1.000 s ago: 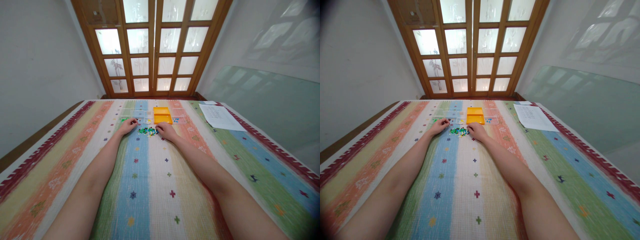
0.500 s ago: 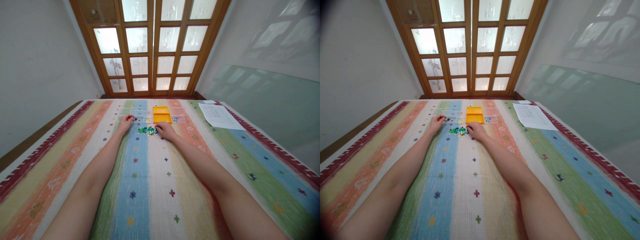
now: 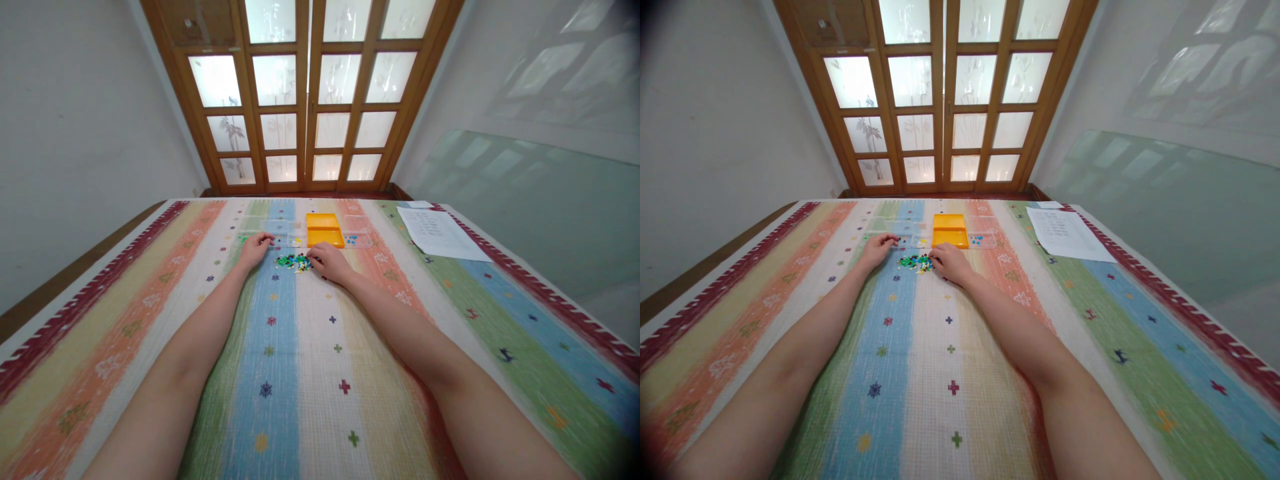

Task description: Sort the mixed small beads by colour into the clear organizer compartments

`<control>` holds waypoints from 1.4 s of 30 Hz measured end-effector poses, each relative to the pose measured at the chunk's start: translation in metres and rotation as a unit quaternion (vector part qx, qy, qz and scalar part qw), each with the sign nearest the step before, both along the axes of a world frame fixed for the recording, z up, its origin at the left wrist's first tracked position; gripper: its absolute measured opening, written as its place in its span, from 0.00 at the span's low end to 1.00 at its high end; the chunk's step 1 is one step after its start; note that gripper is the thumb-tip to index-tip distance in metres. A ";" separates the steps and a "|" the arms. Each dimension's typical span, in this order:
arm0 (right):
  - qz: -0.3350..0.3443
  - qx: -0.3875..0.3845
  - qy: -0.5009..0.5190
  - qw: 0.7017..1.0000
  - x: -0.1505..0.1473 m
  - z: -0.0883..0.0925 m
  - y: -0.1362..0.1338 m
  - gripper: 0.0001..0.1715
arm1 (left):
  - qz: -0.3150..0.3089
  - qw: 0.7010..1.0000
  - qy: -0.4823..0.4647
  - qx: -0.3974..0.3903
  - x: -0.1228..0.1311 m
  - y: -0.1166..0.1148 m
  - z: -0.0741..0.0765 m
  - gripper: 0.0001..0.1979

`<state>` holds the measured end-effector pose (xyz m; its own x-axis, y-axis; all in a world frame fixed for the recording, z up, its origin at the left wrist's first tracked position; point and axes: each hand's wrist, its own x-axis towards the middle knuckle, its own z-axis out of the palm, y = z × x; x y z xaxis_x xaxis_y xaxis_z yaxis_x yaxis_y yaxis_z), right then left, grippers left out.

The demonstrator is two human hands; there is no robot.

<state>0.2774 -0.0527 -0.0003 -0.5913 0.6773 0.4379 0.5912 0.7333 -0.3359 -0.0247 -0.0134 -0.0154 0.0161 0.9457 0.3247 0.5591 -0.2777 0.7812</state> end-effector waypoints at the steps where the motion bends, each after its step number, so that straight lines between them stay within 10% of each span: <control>1: 0.014 0.001 0.003 1.000 -0.001 0.001 -0.002 0.10 | 0.000 1.000 0.010 -0.001 0.001 -0.001 0.000 0.15; 18: 0.161 -0.010 0.006 0.987 -0.010 0.009 -0.013 0.09 | -0.015 0.997 0.071 0.004 0.008 -0.009 0.005 0.15; 42: -0.029 -0.067 0.122 0.990 -0.009 -0.001 0.001 0.07 | -0.032 0.995 0.090 0.000 0.013 -0.016 0.011 0.14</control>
